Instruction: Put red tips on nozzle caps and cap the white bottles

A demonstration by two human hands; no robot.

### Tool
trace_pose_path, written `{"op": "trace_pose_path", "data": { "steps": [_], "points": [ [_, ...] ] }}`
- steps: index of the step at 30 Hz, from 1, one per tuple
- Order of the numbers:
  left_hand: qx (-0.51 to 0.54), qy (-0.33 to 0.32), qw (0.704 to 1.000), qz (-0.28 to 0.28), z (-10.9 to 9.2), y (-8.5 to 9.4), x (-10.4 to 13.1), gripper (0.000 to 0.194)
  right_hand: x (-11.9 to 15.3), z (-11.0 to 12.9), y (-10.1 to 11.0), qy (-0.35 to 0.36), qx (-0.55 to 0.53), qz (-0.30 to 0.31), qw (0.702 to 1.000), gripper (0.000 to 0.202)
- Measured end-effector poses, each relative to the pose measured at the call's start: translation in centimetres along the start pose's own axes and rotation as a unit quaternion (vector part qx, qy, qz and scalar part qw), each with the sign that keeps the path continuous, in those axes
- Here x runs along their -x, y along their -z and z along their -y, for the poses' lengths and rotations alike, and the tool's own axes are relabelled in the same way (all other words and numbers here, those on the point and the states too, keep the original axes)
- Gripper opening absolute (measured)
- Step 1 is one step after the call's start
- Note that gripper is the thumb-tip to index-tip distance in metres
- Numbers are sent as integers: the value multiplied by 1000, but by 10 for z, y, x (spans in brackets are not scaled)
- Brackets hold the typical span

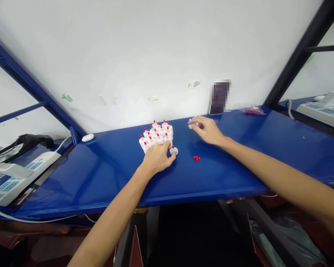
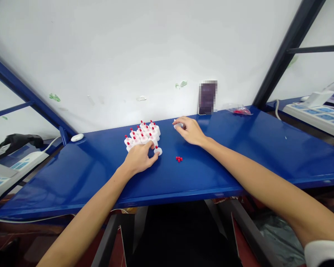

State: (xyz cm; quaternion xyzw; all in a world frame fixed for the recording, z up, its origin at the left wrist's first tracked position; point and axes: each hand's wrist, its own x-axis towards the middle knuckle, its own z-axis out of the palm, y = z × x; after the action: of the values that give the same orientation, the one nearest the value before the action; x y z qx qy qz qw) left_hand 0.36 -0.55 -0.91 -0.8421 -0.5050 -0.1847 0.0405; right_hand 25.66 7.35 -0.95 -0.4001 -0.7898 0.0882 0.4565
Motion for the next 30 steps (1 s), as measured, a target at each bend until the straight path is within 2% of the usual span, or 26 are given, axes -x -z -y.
{"op": "trace_pose_path", "data": {
  "steps": [3,7,10,12,15,20,22,25,28,30],
  "points": [
    [14,-11,999,-28,-2,1,2,21,6,3,-7,0,-21,57,998,25],
    [56,-133,989,-35,-13,2,7,25,9,3,-11,10,-1,123,992,27],
    [29,-176,984,-7,-20,1,9,29,10,4,-10,9,21,146,989,25],
    [13,-176,984,19,-22,-1,9,30,10,6,-9,8,28,156,987,24],
    [0,-138,990,37,-21,-1,7,32,11,9,-7,22,41,170,984,24],
    [-3,-46,999,22,-15,-1,4,30,11,8,-8,39,50,187,980,26],
    [5,-34,999,-1,-14,-2,5,29,11,7,-9,45,58,186,980,27],
    [45,-81,995,-26,-18,-1,7,26,11,6,-9,65,67,181,979,26],
    [106,-144,984,-8,-25,-1,10,22,11,7,-8,68,56,191,978,27],
    [132,-144,981,15,-30,-1,9,19,12,8,-8,70,50,202,976,28]
  ]
}}
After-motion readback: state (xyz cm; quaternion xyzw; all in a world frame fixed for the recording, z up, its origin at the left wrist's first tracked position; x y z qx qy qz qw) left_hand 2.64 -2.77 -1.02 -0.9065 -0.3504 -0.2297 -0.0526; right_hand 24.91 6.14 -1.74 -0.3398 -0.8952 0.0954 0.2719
